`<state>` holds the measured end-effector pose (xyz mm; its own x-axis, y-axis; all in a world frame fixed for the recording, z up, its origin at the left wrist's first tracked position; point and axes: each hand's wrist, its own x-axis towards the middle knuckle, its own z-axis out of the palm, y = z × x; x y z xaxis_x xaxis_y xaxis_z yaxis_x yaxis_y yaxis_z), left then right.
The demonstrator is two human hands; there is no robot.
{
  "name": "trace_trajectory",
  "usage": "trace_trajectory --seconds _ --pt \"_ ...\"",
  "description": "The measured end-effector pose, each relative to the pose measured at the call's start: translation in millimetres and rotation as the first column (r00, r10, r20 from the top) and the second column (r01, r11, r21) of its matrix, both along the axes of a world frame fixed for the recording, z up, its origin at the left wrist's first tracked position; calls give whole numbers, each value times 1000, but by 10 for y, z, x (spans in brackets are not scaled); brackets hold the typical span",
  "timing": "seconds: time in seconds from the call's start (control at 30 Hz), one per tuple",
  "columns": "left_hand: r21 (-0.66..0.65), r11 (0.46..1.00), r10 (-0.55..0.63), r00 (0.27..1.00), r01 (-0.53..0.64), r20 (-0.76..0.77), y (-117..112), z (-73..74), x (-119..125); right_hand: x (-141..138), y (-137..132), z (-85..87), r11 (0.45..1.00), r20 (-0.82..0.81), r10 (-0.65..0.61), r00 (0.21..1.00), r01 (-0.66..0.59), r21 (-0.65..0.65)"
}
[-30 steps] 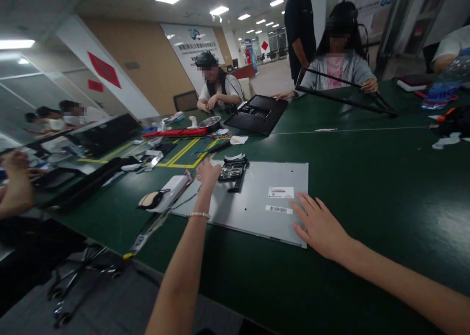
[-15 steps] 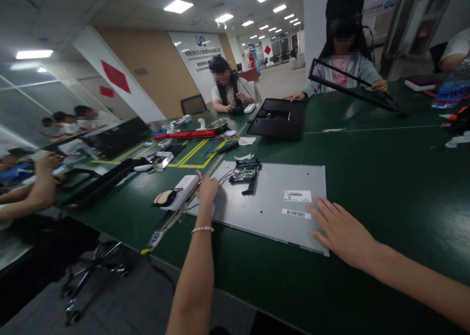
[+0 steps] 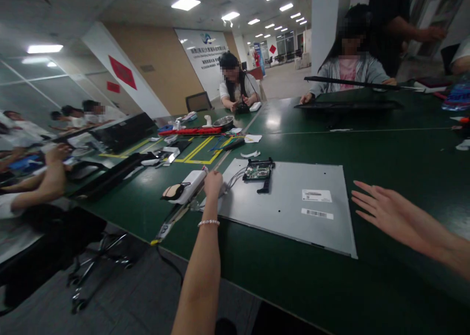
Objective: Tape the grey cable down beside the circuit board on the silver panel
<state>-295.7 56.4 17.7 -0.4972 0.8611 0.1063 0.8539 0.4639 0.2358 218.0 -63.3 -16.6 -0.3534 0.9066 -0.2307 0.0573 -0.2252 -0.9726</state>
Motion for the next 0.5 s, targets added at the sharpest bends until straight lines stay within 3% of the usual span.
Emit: trace_trajectory --seconds 0.2,0.5 --pt "20 999 27 998 -28 51 12 26 139 279 -79 84 972 -204 -138 969 93 -216" --pt "3 1000 -29 990 28 141 42 58 321 607 -148 139 963 -216 -175 960 121 -242"
